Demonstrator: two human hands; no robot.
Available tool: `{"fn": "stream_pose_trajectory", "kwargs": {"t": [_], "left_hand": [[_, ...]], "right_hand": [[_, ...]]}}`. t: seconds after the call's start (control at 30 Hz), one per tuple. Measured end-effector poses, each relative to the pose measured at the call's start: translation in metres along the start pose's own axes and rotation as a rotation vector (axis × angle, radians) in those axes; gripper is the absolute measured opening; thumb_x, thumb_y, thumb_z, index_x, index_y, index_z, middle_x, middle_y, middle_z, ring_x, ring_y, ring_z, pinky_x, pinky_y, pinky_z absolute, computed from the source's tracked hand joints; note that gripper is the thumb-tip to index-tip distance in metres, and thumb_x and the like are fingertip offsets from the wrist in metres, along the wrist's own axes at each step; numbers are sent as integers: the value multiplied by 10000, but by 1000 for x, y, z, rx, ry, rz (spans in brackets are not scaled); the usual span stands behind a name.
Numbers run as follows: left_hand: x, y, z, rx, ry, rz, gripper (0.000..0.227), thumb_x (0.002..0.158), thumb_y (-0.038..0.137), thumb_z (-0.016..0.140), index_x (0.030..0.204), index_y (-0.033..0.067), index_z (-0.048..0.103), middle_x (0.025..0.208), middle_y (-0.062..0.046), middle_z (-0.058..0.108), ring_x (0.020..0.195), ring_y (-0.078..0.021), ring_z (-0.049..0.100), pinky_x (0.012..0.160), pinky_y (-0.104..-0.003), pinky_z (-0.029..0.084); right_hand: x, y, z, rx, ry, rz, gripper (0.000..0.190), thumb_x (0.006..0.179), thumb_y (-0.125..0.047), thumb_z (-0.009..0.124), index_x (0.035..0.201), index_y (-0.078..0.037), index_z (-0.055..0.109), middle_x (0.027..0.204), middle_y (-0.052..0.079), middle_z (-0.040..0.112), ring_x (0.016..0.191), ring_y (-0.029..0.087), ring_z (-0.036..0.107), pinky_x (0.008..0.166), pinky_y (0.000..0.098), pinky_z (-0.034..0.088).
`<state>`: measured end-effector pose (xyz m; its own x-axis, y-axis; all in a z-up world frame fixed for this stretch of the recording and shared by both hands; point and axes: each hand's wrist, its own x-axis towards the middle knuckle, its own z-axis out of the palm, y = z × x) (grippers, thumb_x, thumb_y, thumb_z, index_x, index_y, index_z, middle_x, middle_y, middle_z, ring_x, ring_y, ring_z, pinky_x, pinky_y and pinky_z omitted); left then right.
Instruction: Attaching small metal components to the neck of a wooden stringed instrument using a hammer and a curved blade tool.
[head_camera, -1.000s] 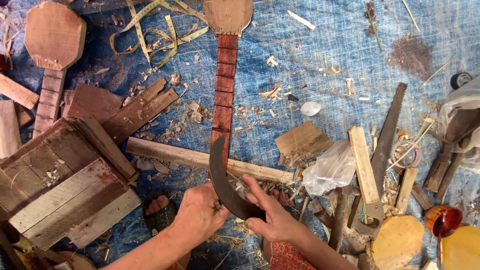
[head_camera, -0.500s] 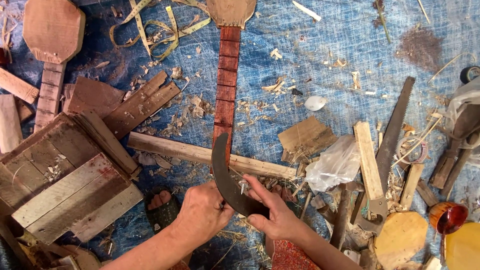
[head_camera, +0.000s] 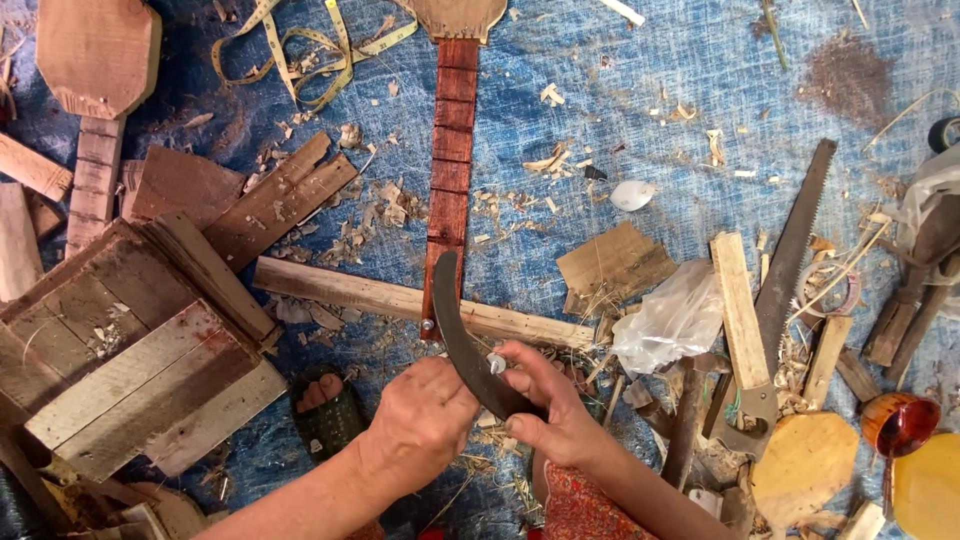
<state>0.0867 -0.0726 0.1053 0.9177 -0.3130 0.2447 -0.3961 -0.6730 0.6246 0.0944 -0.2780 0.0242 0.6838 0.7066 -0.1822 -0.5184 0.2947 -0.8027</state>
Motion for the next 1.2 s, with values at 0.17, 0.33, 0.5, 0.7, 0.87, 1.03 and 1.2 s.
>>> {"fn": "stream_pose_trajectory", "kwargs": {"t": [0.17,0.33,0.5,0.7,0.87,1.03,1.2], "left_hand": [[-9,-3,10,140,-46,131,173,848,-8,660,1008,-67,689,883,-204,699,733,-257,670,653,-388,576],[-10,0,8,177,-92,197,269,809,40,659,1059,-58,674,960,-191,671,774,-280,623,744,-397,533],[-20,-3,16,85,-77,51,119,758,26,663,874,17,639,824,-126,635,638,-252,572,591,-377,476],[-8,-15,5,-856,-471,-1001,247,1009,144,611,789,52,675,508,-32,611,436,-137,637,413,-264,469],[-17,-27,7,-1125,-523,-1124,363,1026,27,585,663,22,588,449,-73,520,365,-154,508,409,-321,530],[-16,-16,10,-970,-286,-953,153,944,63,694,799,13,699,534,-8,537,428,-107,567,415,-250,558],[-7,-8,4,-863,-182,-996,257,923,94,720,686,43,635,507,-3,542,409,-107,568,392,-267,476]], "right_hand": [[-3,1,0,89,1,15,714,901,-233,720,1482,-72,338,834,61,658,582,94,460,540,245,262],[-4,-5,1,231,17,134,657,894,-127,697,1442,-29,346,835,63,660,554,74,423,510,232,237],[-5,1,0,166,35,182,663,873,-196,690,1434,-47,371,836,89,674,531,78,413,507,242,229],[-11,3,-2,-14,79,110,729,815,-135,687,1471,-105,370,891,72,677,671,140,523,627,299,323],[-1,-2,-4,-117,-226,-64,653,932,-79,641,1460,-108,258,905,148,643,555,152,508,452,234,386],[14,-11,4,-453,-109,-123,809,820,-254,627,1507,0,283,812,128,757,433,120,543,337,233,369],[6,-12,7,-481,-19,-39,915,861,-497,611,1542,9,268,815,82,737,511,144,559,479,303,337]]}}
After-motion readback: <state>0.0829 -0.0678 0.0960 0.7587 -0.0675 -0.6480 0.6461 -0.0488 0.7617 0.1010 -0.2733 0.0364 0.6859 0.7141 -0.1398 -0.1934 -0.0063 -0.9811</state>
